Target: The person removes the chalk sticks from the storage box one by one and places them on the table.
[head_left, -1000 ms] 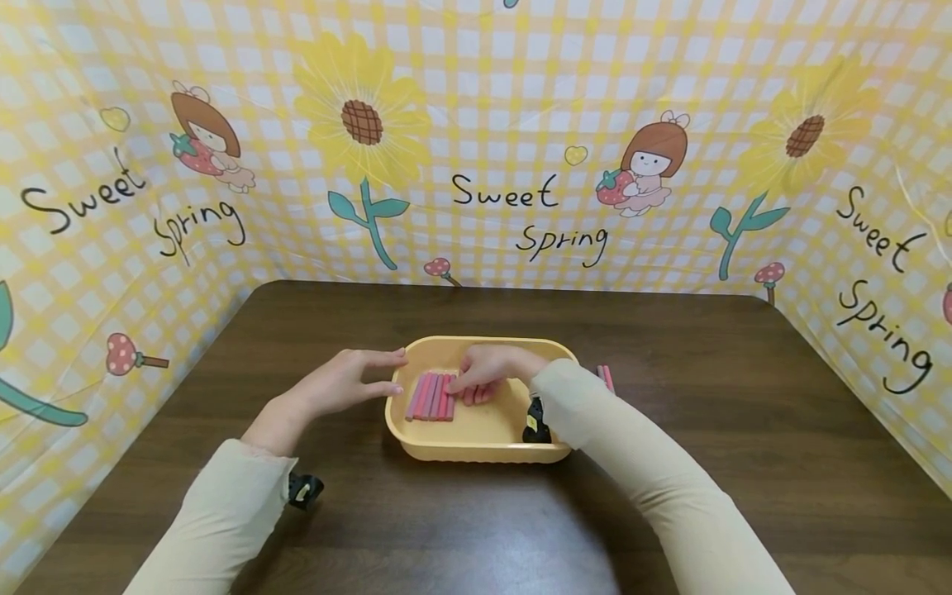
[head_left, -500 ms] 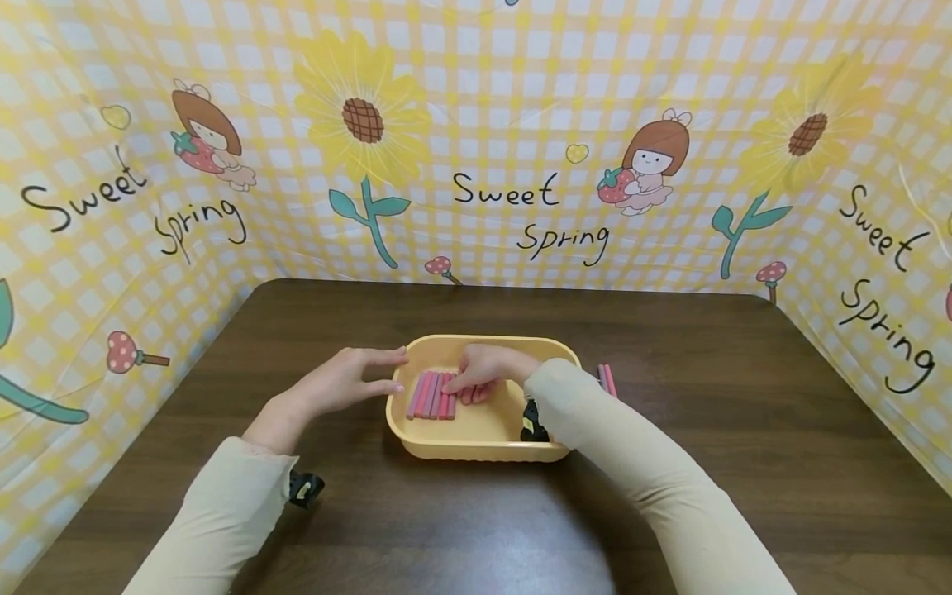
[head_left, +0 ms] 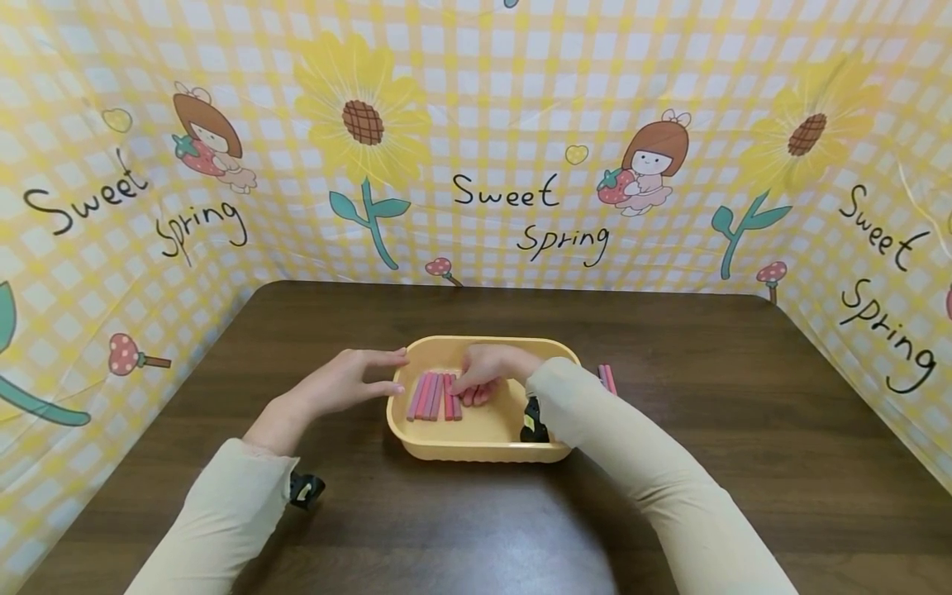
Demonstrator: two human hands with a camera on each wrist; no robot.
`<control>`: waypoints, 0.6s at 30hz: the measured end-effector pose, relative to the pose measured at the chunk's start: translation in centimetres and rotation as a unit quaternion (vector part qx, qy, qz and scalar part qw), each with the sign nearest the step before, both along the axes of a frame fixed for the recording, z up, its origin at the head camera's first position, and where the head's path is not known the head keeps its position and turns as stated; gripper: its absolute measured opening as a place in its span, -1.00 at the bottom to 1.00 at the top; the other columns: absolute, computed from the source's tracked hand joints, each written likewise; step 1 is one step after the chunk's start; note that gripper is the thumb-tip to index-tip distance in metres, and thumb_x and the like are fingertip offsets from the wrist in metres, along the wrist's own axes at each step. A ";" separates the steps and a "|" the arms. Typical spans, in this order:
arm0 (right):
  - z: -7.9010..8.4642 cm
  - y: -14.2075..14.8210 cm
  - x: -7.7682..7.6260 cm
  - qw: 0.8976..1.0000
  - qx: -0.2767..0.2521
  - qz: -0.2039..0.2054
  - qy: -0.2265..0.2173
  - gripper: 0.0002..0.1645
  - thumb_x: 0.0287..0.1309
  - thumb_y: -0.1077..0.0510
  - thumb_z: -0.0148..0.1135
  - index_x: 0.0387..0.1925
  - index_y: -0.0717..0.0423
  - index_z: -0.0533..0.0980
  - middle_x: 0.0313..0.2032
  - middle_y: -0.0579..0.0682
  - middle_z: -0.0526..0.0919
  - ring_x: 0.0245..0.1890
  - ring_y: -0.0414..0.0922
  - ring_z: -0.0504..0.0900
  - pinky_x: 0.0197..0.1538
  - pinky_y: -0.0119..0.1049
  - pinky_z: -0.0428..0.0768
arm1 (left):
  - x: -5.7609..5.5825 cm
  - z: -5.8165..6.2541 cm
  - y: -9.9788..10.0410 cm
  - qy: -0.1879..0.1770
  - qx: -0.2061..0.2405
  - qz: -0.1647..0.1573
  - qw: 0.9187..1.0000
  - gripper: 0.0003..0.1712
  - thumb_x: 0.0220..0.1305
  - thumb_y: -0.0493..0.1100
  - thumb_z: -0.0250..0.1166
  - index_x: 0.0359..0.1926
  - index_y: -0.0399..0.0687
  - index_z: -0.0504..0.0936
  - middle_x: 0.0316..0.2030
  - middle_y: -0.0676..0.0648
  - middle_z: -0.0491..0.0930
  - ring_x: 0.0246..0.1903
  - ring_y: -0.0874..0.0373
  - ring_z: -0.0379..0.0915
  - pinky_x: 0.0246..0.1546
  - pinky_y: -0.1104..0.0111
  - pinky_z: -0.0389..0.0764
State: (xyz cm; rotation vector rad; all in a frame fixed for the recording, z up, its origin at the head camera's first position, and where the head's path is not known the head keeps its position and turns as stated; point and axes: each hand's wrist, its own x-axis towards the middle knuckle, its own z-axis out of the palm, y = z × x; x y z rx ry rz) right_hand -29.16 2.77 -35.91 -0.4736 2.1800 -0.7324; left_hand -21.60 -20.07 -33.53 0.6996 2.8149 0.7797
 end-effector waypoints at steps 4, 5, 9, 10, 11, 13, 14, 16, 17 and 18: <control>0.2 0.1 0.0 1.000 -0.007 -0.006 -0.022 -0.65 0.22 0.13 0.17 -0.66 0.14 0.52 -0.71 -0.11 0.57 -0.75 -0.33 0.48 -0.59 -0.59 0.49 | 0.0 0.1 0.1 -0.001 -0.002 0.000 1.000 -0.43 0.19 -0.08 0.29 0.21 -0.17 0.46 0.28 -0.18 0.35 0.29 -0.16 0.25 0.27 -0.04 0.29; 0.3 0.2 0.0 1.000 -0.008 -0.008 -0.029 -0.66 0.22 0.14 0.17 -0.65 0.15 0.52 -0.71 -0.10 0.57 -0.74 -0.33 0.49 -0.59 -0.59 0.49 | 0.0 0.1 0.1 0.000 -0.002 0.000 1.000 -0.43 0.19 -0.08 0.29 0.21 -0.17 0.46 0.28 -0.18 0.35 0.29 -0.16 0.25 0.27 -0.04 0.29; 0.6 0.4 -0.1 0.999 -0.013 -0.009 -0.043 -0.67 0.23 0.13 0.15 -0.62 0.15 0.55 -0.70 -0.10 0.57 -0.72 -0.33 0.50 -0.58 -0.58 0.50 | 0.0 0.0 0.0 0.003 -0.002 -0.001 1.000 -0.43 0.19 -0.07 0.29 0.20 -0.17 0.46 0.28 -0.18 0.35 0.28 -0.15 0.27 0.27 -0.03 0.30; 0.7 0.5 -0.2 0.999 -0.016 -0.011 -0.046 -0.68 0.24 0.13 0.14 -0.60 0.16 0.56 -0.70 -0.10 0.57 -0.71 -0.32 0.50 -0.58 -0.58 0.50 | 0.0 0.0 0.0 0.005 -0.003 -0.002 1.000 -0.43 0.19 -0.07 0.29 0.20 -0.17 0.46 0.28 -0.18 0.35 0.28 -0.15 0.27 0.27 -0.03 0.30; 0.8 0.6 -0.2 0.999 -0.019 -0.011 -0.048 -0.68 0.24 0.13 0.13 -0.59 0.17 0.57 -0.69 -0.09 0.58 -0.70 -0.32 0.50 -0.57 -0.57 0.50 | 0.0 0.0 0.0 0.005 -0.002 -0.003 1.000 -0.43 0.19 -0.07 0.29 0.20 -0.17 0.46 0.27 -0.18 0.36 0.28 -0.15 0.27 0.27 -0.03 0.31; 0.9 0.9 -0.3 0.998 -0.026 -0.010 -0.048 -0.67 0.25 0.13 0.10 -0.53 0.21 0.61 -0.69 -0.09 0.59 -0.68 -0.31 0.52 -0.56 -0.56 0.51 | 0.0 -0.1 -0.1 0.007 -0.002 -0.005 1.000 -0.43 0.19 -0.06 0.29 0.20 -0.17 0.46 0.27 -0.18 0.36 0.27 -0.15 0.28 0.26 -0.03 0.31; 1.0 1.0 -0.4 0.998 -0.031 -0.012 -0.050 -0.68 0.26 0.13 0.09 -0.50 0.23 0.62 -0.68 -0.09 0.60 -0.67 -0.30 0.54 -0.55 -0.55 0.52 | 0.0 -0.1 -0.1 0.008 -0.003 -0.006 1.000 -0.43 0.19 -0.06 0.29 0.20 -0.17 0.46 0.27 -0.18 0.36 0.27 -0.14 0.28 0.26 -0.02 0.32; 1.3 1.3 -0.4 0.998 -0.041 -0.010 -0.052 -0.67 0.27 0.13 0.06 -0.43 0.26 0.64 -0.66 -0.09 0.63 -0.64 -0.30 0.57 -0.53 -0.54 0.53 | 0.0 -0.1 -0.1 0.009 -0.003 -0.007 1.000 -0.43 0.19 -0.06 0.29 0.20 -0.17 0.47 0.27 -0.18 0.36 0.27 -0.15 0.29 0.26 -0.03 0.32; 1.5 1.4 -0.4 0.998 -0.044 -0.009 -0.051 -0.67 0.27 0.13 0.06 -0.41 0.28 0.64 -0.65 -0.08 0.64 -0.63 -0.29 0.58 -0.51 -0.53 0.54 | 0.0 -0.1 -0.1 0.010 -0.003 -0.008 1.000 -0.43 0.19 -0.07 0.29 0.20 -0.17 0.47 0.27 -0.18 0.37 0.27 -0.15 0.29 0.26 -0.02 0.32; 1.6 1.6 -0.4 0.998 -0.048 -0.009 -0.051 -0.67 0.27 0.13 0.06 -0.39 0.29 0.64 -0.64 -0.08 0.65 -0.62 -0.29 0.59 -0.51 -0.53 0.55 | 0.0 -0.1 -0.1 0.011 -0.004 -0.008 1.000 -0.43 0.19 -0.07 0.29 0.20 -0.17 0.47 0.27 -0.18 0.37 0.27 -0.15 0.29 0.26 -0.02 0.33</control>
